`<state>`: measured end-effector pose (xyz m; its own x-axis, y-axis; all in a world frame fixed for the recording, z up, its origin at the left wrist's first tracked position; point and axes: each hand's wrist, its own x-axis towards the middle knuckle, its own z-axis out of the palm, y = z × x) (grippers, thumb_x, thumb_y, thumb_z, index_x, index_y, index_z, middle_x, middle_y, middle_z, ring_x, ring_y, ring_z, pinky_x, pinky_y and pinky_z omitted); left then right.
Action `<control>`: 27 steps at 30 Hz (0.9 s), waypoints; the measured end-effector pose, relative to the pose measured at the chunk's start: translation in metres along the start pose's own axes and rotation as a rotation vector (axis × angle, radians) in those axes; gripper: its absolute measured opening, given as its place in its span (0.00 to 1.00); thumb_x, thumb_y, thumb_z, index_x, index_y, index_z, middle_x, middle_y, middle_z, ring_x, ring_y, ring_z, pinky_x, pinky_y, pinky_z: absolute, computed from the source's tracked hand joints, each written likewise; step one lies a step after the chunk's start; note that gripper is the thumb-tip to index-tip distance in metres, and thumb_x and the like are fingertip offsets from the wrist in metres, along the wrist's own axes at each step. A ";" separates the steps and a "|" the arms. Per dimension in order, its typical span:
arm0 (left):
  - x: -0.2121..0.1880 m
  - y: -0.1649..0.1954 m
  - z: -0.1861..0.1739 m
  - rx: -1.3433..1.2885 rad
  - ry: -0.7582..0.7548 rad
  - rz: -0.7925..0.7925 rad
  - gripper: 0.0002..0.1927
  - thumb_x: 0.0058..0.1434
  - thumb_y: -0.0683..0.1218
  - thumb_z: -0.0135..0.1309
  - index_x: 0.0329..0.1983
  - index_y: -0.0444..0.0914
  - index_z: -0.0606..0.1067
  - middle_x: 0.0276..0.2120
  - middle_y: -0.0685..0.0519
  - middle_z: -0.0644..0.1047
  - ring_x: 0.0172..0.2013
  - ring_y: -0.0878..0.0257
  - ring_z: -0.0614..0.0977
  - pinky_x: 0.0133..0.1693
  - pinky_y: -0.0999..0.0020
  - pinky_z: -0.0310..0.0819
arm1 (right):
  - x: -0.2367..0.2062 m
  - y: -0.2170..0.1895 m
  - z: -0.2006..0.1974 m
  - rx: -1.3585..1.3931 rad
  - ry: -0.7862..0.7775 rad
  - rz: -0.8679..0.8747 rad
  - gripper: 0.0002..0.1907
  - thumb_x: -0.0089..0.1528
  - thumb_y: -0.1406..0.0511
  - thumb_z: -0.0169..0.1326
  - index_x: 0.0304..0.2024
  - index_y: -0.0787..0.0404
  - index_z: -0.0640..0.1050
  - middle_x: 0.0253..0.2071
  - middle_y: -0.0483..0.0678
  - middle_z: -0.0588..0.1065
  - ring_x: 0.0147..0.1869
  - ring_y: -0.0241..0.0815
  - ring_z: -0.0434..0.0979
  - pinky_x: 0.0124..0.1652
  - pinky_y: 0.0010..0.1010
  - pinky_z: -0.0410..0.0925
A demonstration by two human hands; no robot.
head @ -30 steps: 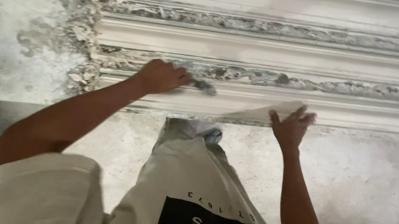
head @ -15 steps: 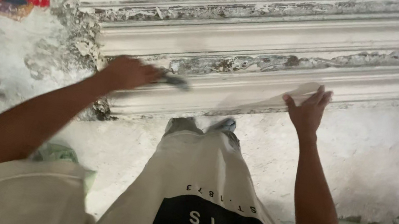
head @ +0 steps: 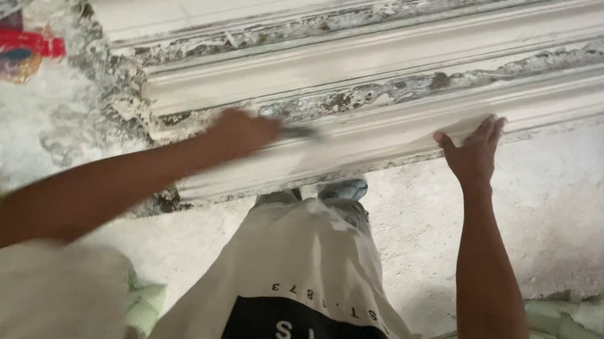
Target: The person uses a small scraper to remove dried plaster residue from the grooves of decorative plaster cornice moldings laid on a work surface, working along the fluted profiles section by section and steadying each molding with the other hand.
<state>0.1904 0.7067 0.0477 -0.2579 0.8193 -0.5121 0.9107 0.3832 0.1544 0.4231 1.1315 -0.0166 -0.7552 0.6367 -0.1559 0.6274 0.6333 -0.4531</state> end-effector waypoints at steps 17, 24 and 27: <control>0.138 0.076 -0.047 -0.074 0.367 0.187 0.11 0.68 0.45 0.44 0.46 0.42 0.76 0.39 0.50 0.83 0.39 0.53 0.86 0.29 0.50 0.80 | -0.003 0.000 -0.009 0.000 0.043 0.090 0.67 0.50 0.43 0.70 0.75 0.73 0.52 0.79 0.69 0.43 0.82 0.66 0.46 0.70 0.47 0.59; 0.320 0.213 -0.141 -0.296 0.667 0.158 0.13 0.66 0.50 0.48 0.32 0.41 0.79 0.32 0.46 0.83 0.32 0.47 0.85 0.34 0.48 0.80 | 0.001 0.008 -0.018 -0.074 -0.047 0.159 0.68 0.48 0.38 0.68 0.73 0.71 0.52 0.77 0.67 0.44 0.80 0.63 0.47 0.67 0.48 0.59; 0.316 0.202 -0.141 -0.114 0.542 0.256 0.10 0.63 0.46 0.46 0.37 0.40 0.78 0.35 0.46 0.82 0.35 0.49 0.86 0.33 0.49 0.80 | -0.003 0.036 -0.022 0.001 0.019 -0.048 0.56 0.60 0.44 0.66 0.75 0.70 0.55 0.79 0.68 0.46 0.82 0.67 0.47 0.70 0.55 0.55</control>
<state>0.2471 1.1031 0.0359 -0.1901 0.9804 0.0513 0.9330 0.1641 0.3204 0.4523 1.1619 -0.0131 -0.7810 0.6135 -0.1171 0.5900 0.6631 -0.4606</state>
